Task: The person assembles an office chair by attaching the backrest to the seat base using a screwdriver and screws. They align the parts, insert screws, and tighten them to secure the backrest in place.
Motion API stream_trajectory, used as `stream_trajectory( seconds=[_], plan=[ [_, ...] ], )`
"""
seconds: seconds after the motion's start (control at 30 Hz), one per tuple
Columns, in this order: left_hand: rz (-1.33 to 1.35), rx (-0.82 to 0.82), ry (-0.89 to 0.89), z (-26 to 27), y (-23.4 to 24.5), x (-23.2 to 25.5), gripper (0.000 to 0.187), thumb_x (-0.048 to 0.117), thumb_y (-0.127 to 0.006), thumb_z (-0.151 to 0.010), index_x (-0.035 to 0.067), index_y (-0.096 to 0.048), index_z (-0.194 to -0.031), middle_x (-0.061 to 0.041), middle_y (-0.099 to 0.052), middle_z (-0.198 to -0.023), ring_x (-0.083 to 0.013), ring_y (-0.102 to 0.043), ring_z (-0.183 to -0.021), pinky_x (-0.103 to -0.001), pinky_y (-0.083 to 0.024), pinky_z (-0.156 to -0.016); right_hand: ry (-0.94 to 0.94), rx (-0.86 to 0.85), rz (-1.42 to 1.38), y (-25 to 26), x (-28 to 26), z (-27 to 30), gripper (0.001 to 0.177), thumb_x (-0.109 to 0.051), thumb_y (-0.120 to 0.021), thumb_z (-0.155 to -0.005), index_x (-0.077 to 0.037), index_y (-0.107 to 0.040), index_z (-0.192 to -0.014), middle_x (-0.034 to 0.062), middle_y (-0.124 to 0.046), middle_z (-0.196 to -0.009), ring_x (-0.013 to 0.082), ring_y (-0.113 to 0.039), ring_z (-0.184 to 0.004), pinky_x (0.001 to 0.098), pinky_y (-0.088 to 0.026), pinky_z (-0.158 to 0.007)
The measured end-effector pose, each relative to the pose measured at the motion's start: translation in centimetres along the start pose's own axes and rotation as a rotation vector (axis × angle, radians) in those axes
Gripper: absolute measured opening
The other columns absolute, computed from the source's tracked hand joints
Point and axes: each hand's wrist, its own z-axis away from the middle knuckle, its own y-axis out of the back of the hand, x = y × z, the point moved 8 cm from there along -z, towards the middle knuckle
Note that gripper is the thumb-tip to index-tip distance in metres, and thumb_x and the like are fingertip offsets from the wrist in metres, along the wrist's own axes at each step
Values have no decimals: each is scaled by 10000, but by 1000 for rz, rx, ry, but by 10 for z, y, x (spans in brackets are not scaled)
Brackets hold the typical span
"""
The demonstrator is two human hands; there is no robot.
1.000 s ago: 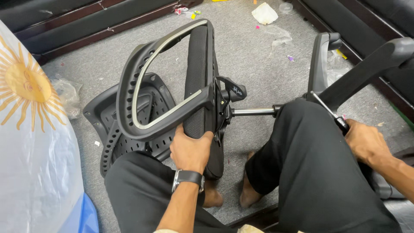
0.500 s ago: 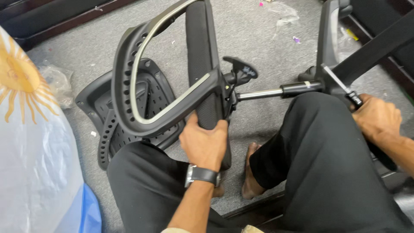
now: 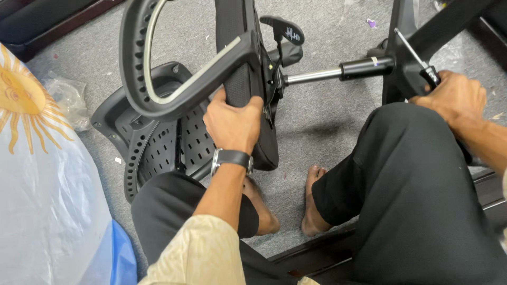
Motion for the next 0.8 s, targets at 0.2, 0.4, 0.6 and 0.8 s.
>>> stream_trajectory(
  seconds=[0.2,0.4,0.6,0.8],
  plan=[
    [-32,-16,48,-20,-10,-1,577,278,-725,-634,-38,-726,-1117,-263,-758,-888,-404,-742,-863,-438,-558,-887,-33,-51,31,8,-26,-19,262,-299,-791,-853,-48,-762,-923,138,-727,-719,263,-680,-587,439,-581,-583],
    [-51,30,21,-21,-7,-1,759,289,-755,-628,-53,-626,-1293,-303,-730,-1002,-421,-721,-990,-436,-535,-959,-33,-161,57,25,-46,-7,416,-433,-830,-860,-62,-762,-1035,205,-778,-917,367,-748,-881,482,-574,-845],
    [-62,39,28,-18,-7,-3,814,312,-771,-636,-41,-592,-1346,-316,-712,-1061,-444,-692,-1049,-450,-515,-993,53,-73,-1,67,-57,16,356,-398,-777,-897,-53,-749,-979,219,-753,-932,404,-716,-933,520,-540,-864],
    [-4,-26,136,-9,-8,-8,883,356,-763,-662,55,-513,-1453,-267,-701,-1158,-435,-670,-1101,-464,-484,-1021,86,48,-38,131,-52,42,399,-416,-765,-922,-26,-694,-876,186,-715,-797,363,-714,-807,497,-550,-820]
  ],
)
